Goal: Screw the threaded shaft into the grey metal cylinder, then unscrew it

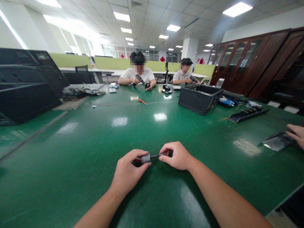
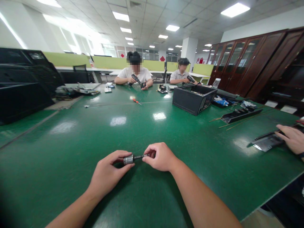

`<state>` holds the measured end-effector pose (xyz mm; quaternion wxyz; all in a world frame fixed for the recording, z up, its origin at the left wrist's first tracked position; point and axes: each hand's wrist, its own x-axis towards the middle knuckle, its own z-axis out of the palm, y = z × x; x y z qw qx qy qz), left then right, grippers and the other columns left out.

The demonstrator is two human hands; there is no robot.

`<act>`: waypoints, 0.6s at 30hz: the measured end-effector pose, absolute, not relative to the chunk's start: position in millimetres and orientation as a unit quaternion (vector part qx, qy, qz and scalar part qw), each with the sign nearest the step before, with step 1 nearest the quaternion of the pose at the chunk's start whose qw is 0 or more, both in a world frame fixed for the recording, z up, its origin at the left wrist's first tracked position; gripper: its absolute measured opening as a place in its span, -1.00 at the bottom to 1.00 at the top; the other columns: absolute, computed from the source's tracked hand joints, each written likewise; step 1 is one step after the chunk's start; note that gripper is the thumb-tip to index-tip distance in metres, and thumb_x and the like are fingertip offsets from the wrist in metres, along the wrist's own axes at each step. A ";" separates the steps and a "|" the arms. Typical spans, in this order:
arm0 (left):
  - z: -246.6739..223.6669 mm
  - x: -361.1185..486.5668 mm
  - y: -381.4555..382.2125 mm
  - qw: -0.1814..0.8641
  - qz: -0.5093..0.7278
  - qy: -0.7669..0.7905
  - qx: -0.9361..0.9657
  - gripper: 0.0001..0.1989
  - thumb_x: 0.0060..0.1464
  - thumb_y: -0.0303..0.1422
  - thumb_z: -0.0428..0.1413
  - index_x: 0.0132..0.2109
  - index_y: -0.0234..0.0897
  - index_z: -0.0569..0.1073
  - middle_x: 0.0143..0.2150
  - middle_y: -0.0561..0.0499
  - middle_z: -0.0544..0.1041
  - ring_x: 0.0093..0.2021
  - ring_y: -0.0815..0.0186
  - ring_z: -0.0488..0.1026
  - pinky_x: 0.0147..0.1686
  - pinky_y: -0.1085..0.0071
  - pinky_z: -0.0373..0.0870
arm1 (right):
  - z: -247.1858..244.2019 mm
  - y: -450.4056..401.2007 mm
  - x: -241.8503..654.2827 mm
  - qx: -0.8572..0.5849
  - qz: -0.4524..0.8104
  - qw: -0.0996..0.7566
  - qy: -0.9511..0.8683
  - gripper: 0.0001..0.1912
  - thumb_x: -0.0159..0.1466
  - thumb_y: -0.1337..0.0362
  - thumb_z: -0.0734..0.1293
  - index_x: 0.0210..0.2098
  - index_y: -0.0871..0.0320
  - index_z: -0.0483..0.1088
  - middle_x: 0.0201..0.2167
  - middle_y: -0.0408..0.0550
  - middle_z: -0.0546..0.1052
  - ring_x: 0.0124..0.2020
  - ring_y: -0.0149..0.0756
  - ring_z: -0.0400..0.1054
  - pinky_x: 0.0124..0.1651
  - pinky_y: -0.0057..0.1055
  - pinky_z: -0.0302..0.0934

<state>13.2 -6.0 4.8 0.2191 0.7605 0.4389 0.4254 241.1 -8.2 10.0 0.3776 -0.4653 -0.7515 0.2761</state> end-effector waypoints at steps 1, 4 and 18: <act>4.6 13.2 -5.7 0.220 0.425 0.439 0.761 -0.77 -0.04 -0.39 0.28 -0.16 -0.16 0.57 -0.21 0.05 0.60 -0.28 0.29 0.56 -0.23 0.39 0.53 | 10.1 -8.1 241.2 -0.464 0.275 0.379 -0.752 -0.93 0.14 0.32 0.45 -0.36 0.19 0.55 -0.44 -0.10 0.58 -0.44 -0.36 0.42 -0.32 -0.46 0.27; 4.4 13.4 -5.6 0.220 0.426 0.438 0.760 -0.77 -0.04 -0.39 0.28 -0.16 -0.16 0.58 -0.21 0.05 0.60 -0.27 0.29 0.56 -0.23 0.38 0.53 | 10.2 -8.2 241.4 -0.463 0.274 0.381 -0.752 -0.92 0.14 0.32 0.45 -0.36 0.20 0.55 -0.45 -0.10 0.57 -0.45 -0.36 0.42 -0.32 -0.46 0.27; 4.6 11.4 -6.9 0.223 0.427 0.443 0.756 -0.76 -0.05 -0.38 0.29 -0.16 -0.15 0.57 -0.21 0.07 0.60 -0.28 0.30 0.56 -0.23 0.39 0.53 | 8.3 -7.2 242.2 -0.463 0.273 0.383 -0.751 -0.92 0.14 0.31 0.44 -0.36 0.20 0.55 -0.47 -0.10 0.57 -0.46 -0.37 0.42 -0.33 -0.46 0.26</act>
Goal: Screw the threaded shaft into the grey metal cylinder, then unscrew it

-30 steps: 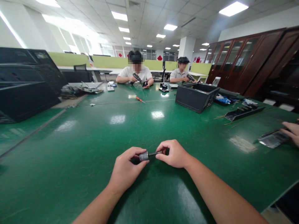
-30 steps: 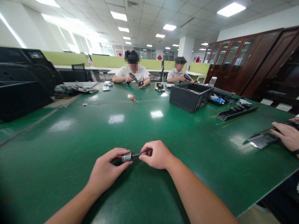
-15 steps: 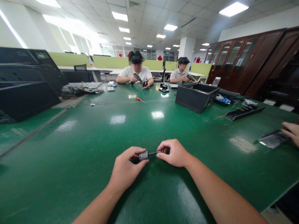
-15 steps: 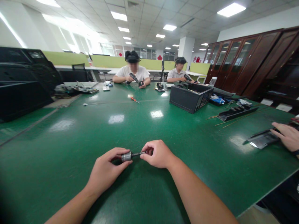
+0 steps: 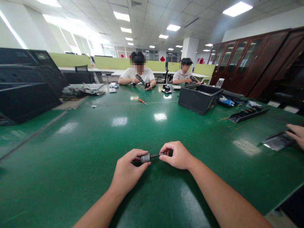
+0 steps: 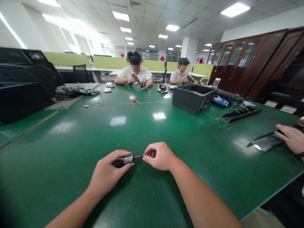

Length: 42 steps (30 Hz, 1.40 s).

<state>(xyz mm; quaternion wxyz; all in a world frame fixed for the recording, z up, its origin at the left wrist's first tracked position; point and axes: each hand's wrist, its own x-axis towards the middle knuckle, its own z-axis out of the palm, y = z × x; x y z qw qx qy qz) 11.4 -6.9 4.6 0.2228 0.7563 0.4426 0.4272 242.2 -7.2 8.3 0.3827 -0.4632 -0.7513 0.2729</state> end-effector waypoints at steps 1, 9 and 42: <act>4.3 11.4 -6.7 0.224 0.427 0.445 0.755 -0.77 -0.05 -0.38 0.29 -0.16 -0.15 0.57 -0.22 0.07 0.60 -0.28 0.30 0.56 -0.22 0.39 0.53 | 8.0 -7.1 242.3 -0.464 0.274 0.382 -0.751 -0.92 0.14 0.31 0.45 -0.36 0.20 0.55 -0.47 -0.10 0.57 -0.46 -0.37 0.42 -0.33 -0.46 0.26; 2.8 11.9 -5.4 0.231 0.427 0.447 0.751 -0.76 -0.04 -0.37 0.29 -0.16 -0.13 0.57 -0.20 0.08 0.60 -0.26 0.30 0.56 -0.21 0.39 0.52 | 6.7 -6.1 242.6 -0.464 0.274 0.381 -0.751 -0.92 0.13 0.30 0.45 -0.37 0.18 0.55 -0.46 -0.10 0.57 -0.45 -0.36 0.42 -0.33 -0.46 0.26; 5.1 12.5 -5.6 0.219 0.428 0.449 0.753 -0.77 -0.04 -0.33 0.27 -0.16 -0.15 0.57 -0.21 0.05 0.60 -0.27 0.28 0.56 -0.22 0.36 0.54 | 6.9 -5.3 244.1 -0.465 0.276 0.387 -0.747 -0.91 0.14 0.30 0.44 -0.37 0.19 0.55 -0.48 -0.11 0.56 -0.47 -0.37 0.41 -0.33 -0.47 0.26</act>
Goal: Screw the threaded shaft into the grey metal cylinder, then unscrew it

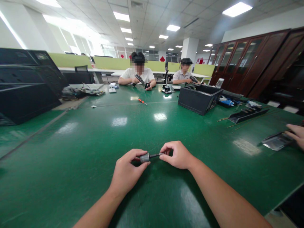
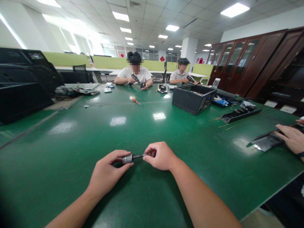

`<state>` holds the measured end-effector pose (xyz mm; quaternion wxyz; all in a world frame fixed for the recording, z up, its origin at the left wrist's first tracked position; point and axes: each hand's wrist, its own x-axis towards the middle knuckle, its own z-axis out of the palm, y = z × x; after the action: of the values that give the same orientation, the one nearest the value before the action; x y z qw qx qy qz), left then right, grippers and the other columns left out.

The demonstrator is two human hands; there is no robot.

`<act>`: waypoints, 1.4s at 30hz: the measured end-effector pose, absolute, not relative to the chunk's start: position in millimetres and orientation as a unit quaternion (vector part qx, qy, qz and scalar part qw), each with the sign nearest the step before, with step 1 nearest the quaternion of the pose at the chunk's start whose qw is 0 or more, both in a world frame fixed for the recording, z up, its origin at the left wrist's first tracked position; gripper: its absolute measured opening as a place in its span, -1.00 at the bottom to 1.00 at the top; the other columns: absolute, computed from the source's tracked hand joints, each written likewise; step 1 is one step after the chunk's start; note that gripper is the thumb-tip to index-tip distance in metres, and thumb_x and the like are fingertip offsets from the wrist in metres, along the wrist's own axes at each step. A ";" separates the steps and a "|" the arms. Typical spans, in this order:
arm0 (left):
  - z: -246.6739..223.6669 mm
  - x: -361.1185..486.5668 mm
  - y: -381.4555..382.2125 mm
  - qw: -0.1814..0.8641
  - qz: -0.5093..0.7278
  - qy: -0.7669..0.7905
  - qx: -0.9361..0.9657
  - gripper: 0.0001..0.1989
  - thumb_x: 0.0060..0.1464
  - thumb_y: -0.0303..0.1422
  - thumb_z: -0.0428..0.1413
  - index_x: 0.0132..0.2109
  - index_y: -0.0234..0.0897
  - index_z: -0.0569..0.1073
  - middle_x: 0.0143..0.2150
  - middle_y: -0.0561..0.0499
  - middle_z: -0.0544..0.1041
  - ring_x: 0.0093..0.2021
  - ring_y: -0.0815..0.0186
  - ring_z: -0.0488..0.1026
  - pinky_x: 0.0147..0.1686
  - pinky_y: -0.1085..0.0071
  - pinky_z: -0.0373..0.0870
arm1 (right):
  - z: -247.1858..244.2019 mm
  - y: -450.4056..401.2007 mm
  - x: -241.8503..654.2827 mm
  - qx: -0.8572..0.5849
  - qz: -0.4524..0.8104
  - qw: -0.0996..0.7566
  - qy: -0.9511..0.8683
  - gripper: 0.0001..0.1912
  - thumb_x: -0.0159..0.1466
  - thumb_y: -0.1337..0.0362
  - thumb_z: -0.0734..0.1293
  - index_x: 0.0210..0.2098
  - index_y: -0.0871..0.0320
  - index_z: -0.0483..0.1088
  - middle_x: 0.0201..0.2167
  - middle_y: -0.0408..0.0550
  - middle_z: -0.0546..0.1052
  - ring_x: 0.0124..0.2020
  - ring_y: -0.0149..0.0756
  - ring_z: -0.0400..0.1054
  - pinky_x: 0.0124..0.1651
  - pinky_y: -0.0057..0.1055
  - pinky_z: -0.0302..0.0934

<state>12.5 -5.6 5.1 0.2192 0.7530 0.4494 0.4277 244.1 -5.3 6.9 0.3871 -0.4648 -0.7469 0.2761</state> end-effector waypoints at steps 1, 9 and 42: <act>4.9 12.4 -5.4 0.219 0.428 0.450 0.753 -0.77 -0.04 -0.33 0.27 -0.16 -0.15 0.57 -0.21 0.05 0.60 -0.27 0.28 0.56 -0.22 0.36 0.54 | 7.0 -5.4 244.1 -0.465 0.277 0.387 -0.747 -0.91 0.14 0.30 0.44 -0.37 0.19 0.55 -0.48 -0.11 0.56 -0.47 -0.37 0.41 -0.34 -0.47 0.26; 6.1 11.8 -6.6 0.218 0.426 0.454 0.752 -0.76 -0.03 -0.29 0.25 -0.16 -0.19 0.57 -0.20 -0.01 0.60 -0.27 0.23 0.56 -0.22 0.30 0.55 | 8.5 -5.2 245.0 -0.465 0.274 0.385 -0.748 -0.92 0.13 0.30 0.44 -0.37 0.18 0.55 -0.47 -0.10 0.57 -0.45 -0.35 0.41 -0.32 -0.44 0.27; 15.6 -0.1 7.9 0.339 0.500 0.551 0.576 -0.43 0.08 0.01 0.17 0.11 -0.28 0.47 -0.13 -0.05 0.59 -0.20 0.25 0.51 -0.13 0.35 0.45 | -2.6 24.0 292.7 -0.523 0.324 0.543 -0.572 -0.43 0.31 -0.17 0.13 -0.62 0.12 0.20 -0.71 -0.19 0.21 -0.66 -0.41 0.08 -0.56 -0.44 0.00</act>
<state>-0.1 7.9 15.6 0.3390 0.5758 0.5510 0.4999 292.7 24.0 -2.6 0.5426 -0.5230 -0.5722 0.3236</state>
